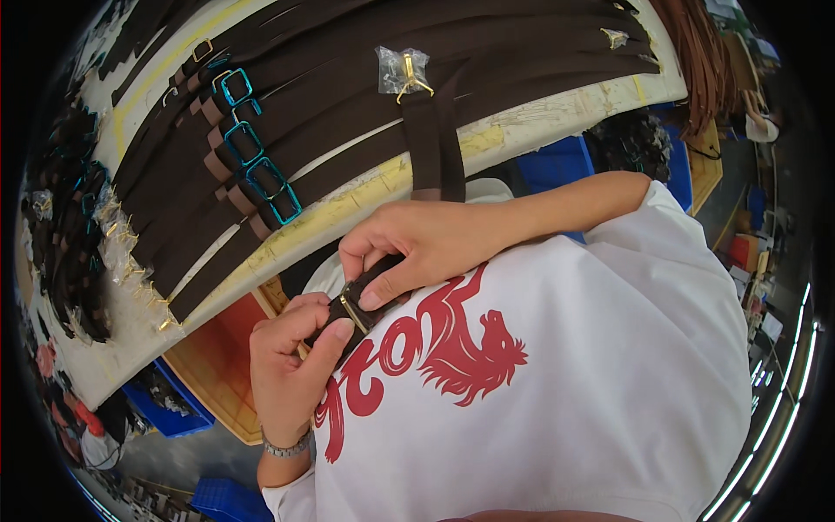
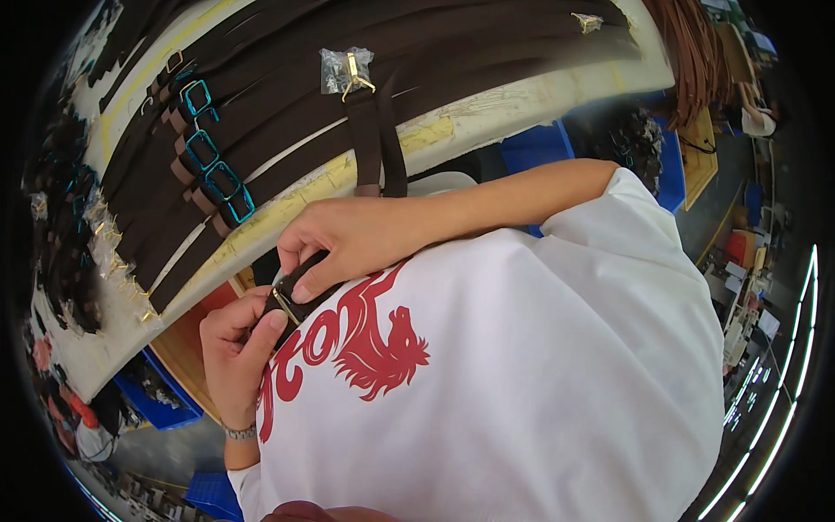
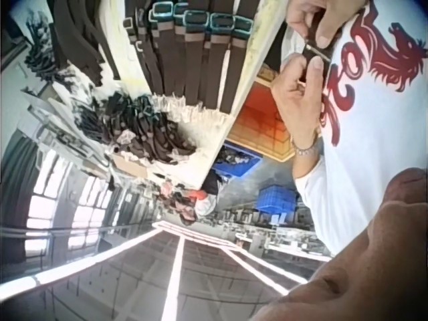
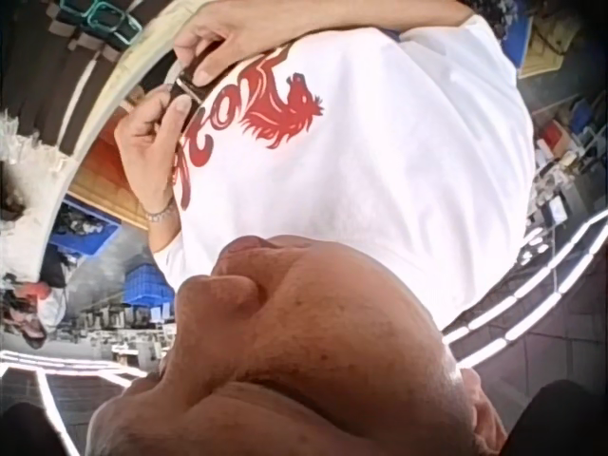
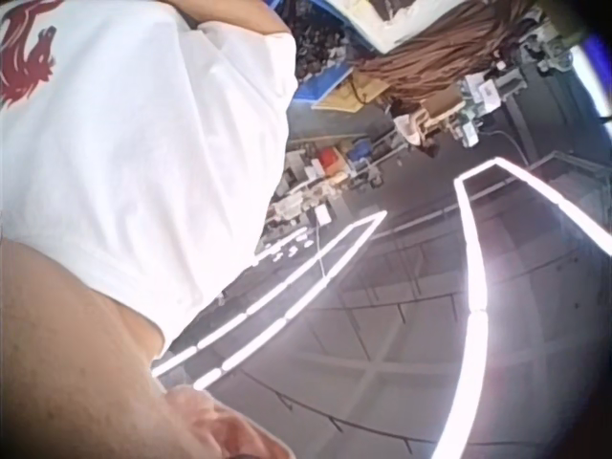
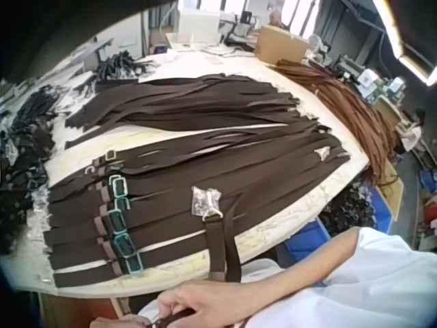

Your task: The person assembles belts by threading dark brown fabric straps through teal and gold metal buckles. They repeatedly pick up a strap, thread it through the buckle, and pull it tight to secure the assembly. The finished belts are placed on a pile on the table.

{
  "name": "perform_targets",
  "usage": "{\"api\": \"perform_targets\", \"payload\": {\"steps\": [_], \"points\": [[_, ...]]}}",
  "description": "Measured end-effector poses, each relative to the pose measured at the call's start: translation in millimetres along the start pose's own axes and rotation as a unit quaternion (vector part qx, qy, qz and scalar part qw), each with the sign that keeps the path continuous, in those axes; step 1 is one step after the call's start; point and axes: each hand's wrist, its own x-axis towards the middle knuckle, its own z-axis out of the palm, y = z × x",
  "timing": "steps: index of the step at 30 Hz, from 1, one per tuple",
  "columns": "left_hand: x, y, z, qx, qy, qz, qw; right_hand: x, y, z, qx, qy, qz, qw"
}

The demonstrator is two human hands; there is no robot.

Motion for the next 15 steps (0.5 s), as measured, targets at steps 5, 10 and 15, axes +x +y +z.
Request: {"api": "perform_targets", "payload": {"steps": [5, 10, 15], "points": [[14, -6, -13, 0.063, -0.093, 0.054, 0.992, 2, 12, 1, -0.007, 0.001, -0.034, 0.999], [28, -10, -17, -0.148, -0.077, -0.077, 0.983, 7, 12, 6, 0.037, 0.078, -0.057, 0.995], [20, -25, -4, -0.292, -0.018, -0.049, 0.955, 4, 4, 11, -0.157, 0.168, -0.206, 0.951]]}}
